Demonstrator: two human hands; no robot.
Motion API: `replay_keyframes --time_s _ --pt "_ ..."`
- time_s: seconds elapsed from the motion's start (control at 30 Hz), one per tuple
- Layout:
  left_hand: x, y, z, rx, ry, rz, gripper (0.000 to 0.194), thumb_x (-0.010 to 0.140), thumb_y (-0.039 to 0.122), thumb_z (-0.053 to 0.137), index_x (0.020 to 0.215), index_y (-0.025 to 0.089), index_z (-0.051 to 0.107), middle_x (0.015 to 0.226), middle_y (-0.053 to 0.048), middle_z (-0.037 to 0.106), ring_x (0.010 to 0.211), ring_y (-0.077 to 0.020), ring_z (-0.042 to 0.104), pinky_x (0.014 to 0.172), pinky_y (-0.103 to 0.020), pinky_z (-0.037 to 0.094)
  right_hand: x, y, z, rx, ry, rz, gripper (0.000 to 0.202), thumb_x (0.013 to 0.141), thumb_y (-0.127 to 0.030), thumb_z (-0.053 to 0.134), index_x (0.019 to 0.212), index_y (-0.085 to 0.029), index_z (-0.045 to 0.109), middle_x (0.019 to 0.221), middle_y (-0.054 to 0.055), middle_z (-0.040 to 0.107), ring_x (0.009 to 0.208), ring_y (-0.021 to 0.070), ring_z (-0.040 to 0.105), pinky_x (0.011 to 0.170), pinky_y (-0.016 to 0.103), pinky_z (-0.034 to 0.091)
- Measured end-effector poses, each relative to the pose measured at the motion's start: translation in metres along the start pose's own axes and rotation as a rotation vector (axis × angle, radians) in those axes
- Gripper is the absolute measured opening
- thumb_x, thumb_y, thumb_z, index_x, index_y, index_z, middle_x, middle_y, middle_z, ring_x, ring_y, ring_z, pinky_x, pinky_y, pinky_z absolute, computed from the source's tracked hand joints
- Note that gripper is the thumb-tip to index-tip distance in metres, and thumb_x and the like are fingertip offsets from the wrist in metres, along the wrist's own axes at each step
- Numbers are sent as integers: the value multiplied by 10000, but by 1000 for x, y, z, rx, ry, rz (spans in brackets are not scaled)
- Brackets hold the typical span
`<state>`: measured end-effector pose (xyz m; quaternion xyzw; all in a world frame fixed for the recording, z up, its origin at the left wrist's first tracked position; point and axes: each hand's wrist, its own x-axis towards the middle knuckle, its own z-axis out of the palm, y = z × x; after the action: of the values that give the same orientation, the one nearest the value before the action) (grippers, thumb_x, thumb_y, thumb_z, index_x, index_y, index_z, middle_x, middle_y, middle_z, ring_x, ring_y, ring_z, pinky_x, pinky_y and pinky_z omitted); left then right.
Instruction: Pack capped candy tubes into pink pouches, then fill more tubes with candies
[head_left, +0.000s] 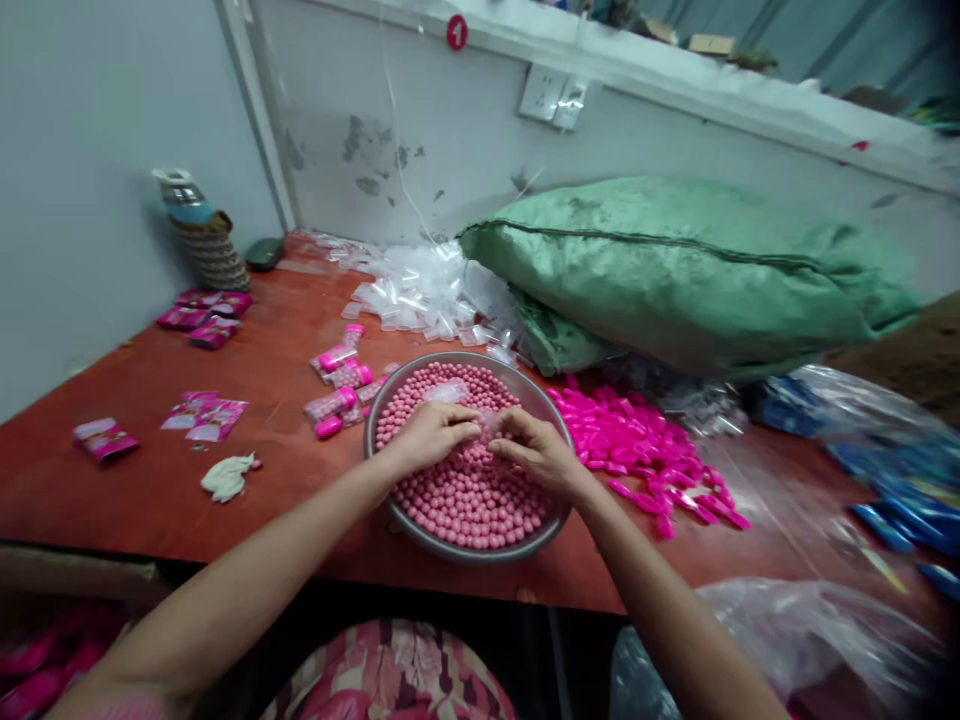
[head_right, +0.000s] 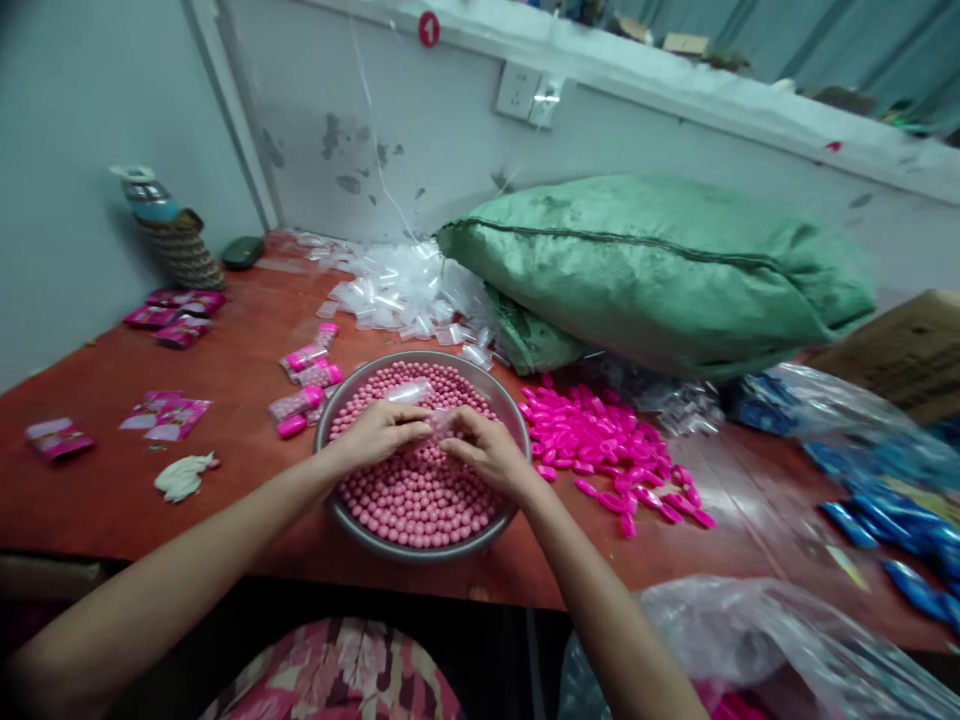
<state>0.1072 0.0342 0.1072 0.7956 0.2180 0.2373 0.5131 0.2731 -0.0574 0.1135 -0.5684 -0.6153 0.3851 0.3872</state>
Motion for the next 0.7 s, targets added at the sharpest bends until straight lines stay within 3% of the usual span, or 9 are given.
replay_keyframes --time_s 0.17,0.23,0.3,0.4,0.5,0.57,0.67,0.7 --pt "0 -10 -3 -72 56 -41 189 722 253 534 797 158 678 723 -17 657 681 -158 565 660 -270 433 3 9 1 132 60 42 221 716 -356 605 771 -202 457 581 -49 524 504 116 541 505 249 450" --pt "1 -12 -4 -203 68 -69 173 717 257 538 747 143 664 628 -5 611 588 -131 534 579 -248 422 4 11 -3 18 120 43 205 738 -370 576 774 -201 466 599 -31 538 530 134 554 525 273 465" --pt "2 -9 -4 -382 82 -108 152 705 253 552 693 129 639 575 8 560 529 -105 501 527 -226 408 3 8 -7 -238 228 11 208 736 -370 574 832 -198 508 717 18 592 664 181 587 624 329 477" --pt "-3 3 -5 -663 154 -190 129 678 240 599 722 120 619 627 0 563 573 -98 521 556 -226 441 -9 -12 -1 -595 417 -97 328 712 -370 595 985 -197 538 1004 92 596 941 260 546 825 423 413" --pt "-22 18 -18 -893 282 -147 204 672 254 635 826 123 612 758 -41 610 662 -119 567 627 -271 487 -30 -46 31 -555 490 -134 217 771 -334 536 956 -224 564 924 69 624 850 231 580 773 368 442" --pt "-47 26 -33 -946 409 -37 236 686 272 635 875 134 603 835 -62 628 700 -135 589 664 -298 501 -42 -64 66 -396 326 -185 108 792 -289 515 868 -248 580 795 34 634 725 191 594 647 284 464" --pt "-99 32 -61 -840 642 48 226 716 268 616 912 158 597 896 -64 641 739 -148 609 694 -298 510 -38 -71 136 -222 -198 -237 130 818 -244 468 866 -255 587 761 14 632 655 157 592 579 239 456" --pt "-119 32 -70 -778 734 45 217 721 261 612 914 163 597 905 -59 642 744 -150 613 689 -292 514 -29 -66 162 -211 -285 -207 163 836 -225 435 903 -247 581 807 25 636 694 161 596 619 250 458"
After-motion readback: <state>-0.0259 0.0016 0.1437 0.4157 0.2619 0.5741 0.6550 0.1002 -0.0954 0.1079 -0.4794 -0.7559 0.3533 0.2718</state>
